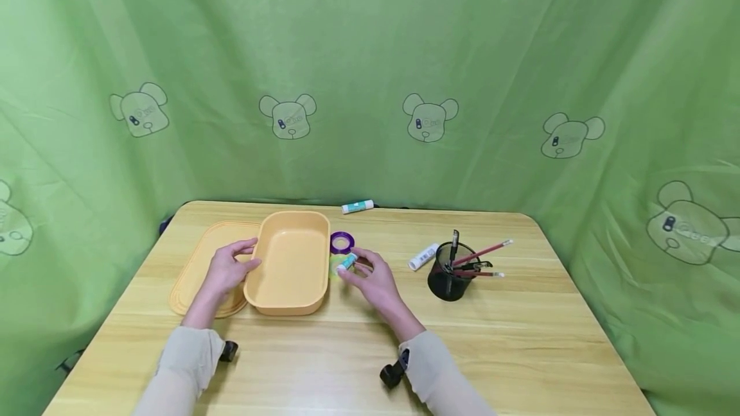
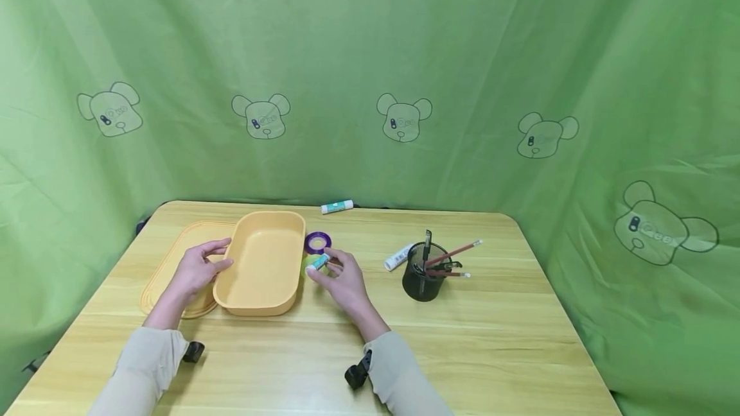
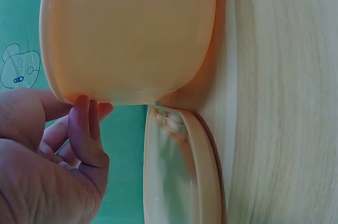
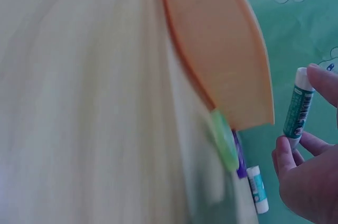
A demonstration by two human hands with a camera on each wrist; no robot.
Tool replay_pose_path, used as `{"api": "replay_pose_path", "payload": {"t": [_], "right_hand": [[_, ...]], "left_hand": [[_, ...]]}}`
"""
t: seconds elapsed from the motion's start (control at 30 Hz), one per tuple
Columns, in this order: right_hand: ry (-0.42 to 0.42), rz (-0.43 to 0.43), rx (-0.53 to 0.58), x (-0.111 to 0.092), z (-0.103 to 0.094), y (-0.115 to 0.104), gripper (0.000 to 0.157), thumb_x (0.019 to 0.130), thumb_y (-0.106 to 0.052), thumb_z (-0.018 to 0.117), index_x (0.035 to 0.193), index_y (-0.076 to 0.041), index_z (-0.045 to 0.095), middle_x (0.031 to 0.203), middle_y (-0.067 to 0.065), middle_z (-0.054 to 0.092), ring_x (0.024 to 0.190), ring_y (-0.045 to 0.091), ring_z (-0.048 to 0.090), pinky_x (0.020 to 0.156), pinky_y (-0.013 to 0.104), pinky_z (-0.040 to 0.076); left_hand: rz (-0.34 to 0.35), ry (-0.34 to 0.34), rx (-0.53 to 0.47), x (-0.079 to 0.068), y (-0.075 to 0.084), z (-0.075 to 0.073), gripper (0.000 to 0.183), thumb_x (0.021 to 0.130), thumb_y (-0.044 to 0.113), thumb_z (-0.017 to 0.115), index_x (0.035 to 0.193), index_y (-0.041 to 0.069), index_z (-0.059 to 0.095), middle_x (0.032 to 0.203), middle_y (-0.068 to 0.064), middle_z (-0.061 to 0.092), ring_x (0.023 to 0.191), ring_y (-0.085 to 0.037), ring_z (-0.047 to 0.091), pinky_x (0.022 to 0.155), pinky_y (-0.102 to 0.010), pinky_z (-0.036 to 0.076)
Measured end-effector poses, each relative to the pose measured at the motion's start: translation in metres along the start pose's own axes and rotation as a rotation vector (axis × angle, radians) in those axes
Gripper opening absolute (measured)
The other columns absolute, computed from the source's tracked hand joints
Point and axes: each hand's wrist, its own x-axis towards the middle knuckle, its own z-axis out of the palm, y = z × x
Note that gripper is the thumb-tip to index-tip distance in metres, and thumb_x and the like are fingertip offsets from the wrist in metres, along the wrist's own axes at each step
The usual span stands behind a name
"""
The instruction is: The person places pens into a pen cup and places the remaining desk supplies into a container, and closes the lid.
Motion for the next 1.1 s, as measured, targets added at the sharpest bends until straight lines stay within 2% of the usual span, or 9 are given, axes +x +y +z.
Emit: {"api": "replay_pose_path", "payload": {"t": [0.13, 0.27, 0.4, 0.53, 0.67, 0.8, 0.97, 1.03, 1.1], "right_hand": [[-0.012, -0.022, 0.078, 0.002, 0.008, -0.011, 0.068, 0.09, -0.02, 0.082, 0.148, -0.002, 0.051, 0.147, 0.022, 0.053, 0.136, 0.037, 0.055, 0.114, 0.037, 0.049], [-0.025, 0.003, 0.165, 0.007, 0.02, -0.025, 0.066, 0.091, -0.019, 0.081, 0.148, -0.002, 0.052, 0.145, 0.021, 0.056, 0.133, 0.033, 0.057, 0.109, 0.032, 0.052], [-0.032, 0.039, 0.271, 0.017, 0.035, -0.037, 0.065, 0.09, -0.017, 0.082, 0.147, -0.005, 0.054, 0.137, 0.02, 0.061, 0.118, 0.021, 0.066, 0.105, 0.03, 0.055], [-0.052, 0.063, 0.346, 0.03, 0.051, -0.041, 0.068, 0.088, -0.012, 0.084, 0.148, -0.007, 0.053, 0.125, 0.018, 0.068, 0.1, 0.011, 0.071, 0.106, 0.028, 0.053], [-0.07, 0.057, 0.356, 0.041, 0.067, -0.041, 0.071, 0.085, -0.004, 0.084, 0.149, -0.009, 0.053, 0.12, 0.017, 0.069, 0.095, 0.012, 0.072, 0.1, 0.028, 0.053], [-0.061, 0.041, 0.364, 0.053, 0.079, -0.042, 0.076, 0.083, -0.001, 0.085, 0.151, -0.011, 0.051, 0.131, 0.015, 0.063, 0.101, 0.018, 0.073, 0.099, 0.032, 0.058], [-0.024, 0.047, 0.335, 0.064, 0.09, -0.043, 0.081, 0.081, -0.002, 0.087, 0.152, -0.013, 0.049, 0.148, 0.012, 0.05, 0.105, 0.02, 0.072, 0.101, 0.036, 0.057], [-0.007, 0.051, 0.318, 0.067, 0.095, -0.043, 0.081, 0.081, -0.002, 0.087, 0.152, -0.012, 0.049, 0.151, 0.011, 0.046, 0.106, 0.021, 0.072, 0.102, 0.037, 0.057], [0.009, 0.059, 0.298, 0.07, 0.1, -0.043, 0.081, 0.08, -0.003, 0.087, 0.151, -0.011, 0.05, 0.149, 0.013, 0.049, 0.106, 0.022, 0.072, 0.102, 0.038, 0.057]], "left_hand": [[-0.012, -0.014, 0.003, 0.001, 0.0, 0.002, 0.056, 0.094, 0.001, 0.072, 0.148, 0.003, 0.055, 0.138, -0.026, 0.059, 0.051, -0.004, 0.045, 0.048, -0.019, 0.047], [-0.023, -0.019, 0.001, 0.0, -0.001, 0.002, 0.057, 0.094, 0.001, 0.073, 0.148, 0.004, 0.055, 0.139, -0.026, 0.059, 0.053, -0.004, 0.044, 0.049, -0.019, 0.047], [-0.023, -0.013, -0.004, 0.0, 0.001, 0.0, 0.057, 0.093, 0.0, 0.073, 0.148, 0.003, 0.055, 0.139, -0.026, 0.059, 0.054, -0.003, 0.044, 0.05, -0.019, 0.048], [-0.025, -0.01, -0.02, 0.0, 0.003, -0.001, 0.057, 0.093, 0.0, 0.073, 0.147, 0.002, 0.055, 0.139, -0.027, 0.059, 0.055, -0.003, 0.044, 0.05, -0.019, 0.048], [-0.042, -0.026, -0.029, 0.0, 0.003, -0.002, 0.059, 0.093, 0.001, 0.074, 0.148, 0.003, 0.054, 0.14, -0.027, 0.058, 0.056, -0.003, 0.044, 0.051, -0.02, 0.05], [-0.042, -0.028, -0.021, 0.002, 0.006, -0.002, 0.059, 0.093, 0.001, 0.074, 0.148, 0.004, 0.055, 0.141, -0.026, 0.058, 0.058, -0.003, 0.045, 0.052, -0.02, 0.051], [-0.04, -0.038, 0.007, 0.003, 0.008, -0.004, 0.058, 0.093, 0.002, 0.073, 0.148, 0.003, 0.054, 0.141, -0.026, 0.058, 0.059, -0.005, 0.046, 0.053, -0.022, 0.052], [-0.041, -0.047, 0.017, 0.002, 0.007, -0.003, 0.058, 0.094, 0.002, 0.073, 0.148, 0.003, 0.054, 0.141, -0.027, 0.058, 0.059, -0.005, 0.047, 0.053, -0.022, 0.052], [-0.045, -0.054, 0.022, 0.001, 0.006, -0.002, 0.057, 0.094, 0.002, 0.072, 0.148, 0.003, 0.054, 0.142, -0.027, 0.057, 0.059, -0.006, 0.049, 0.052, -0.022, 0.051]]}}
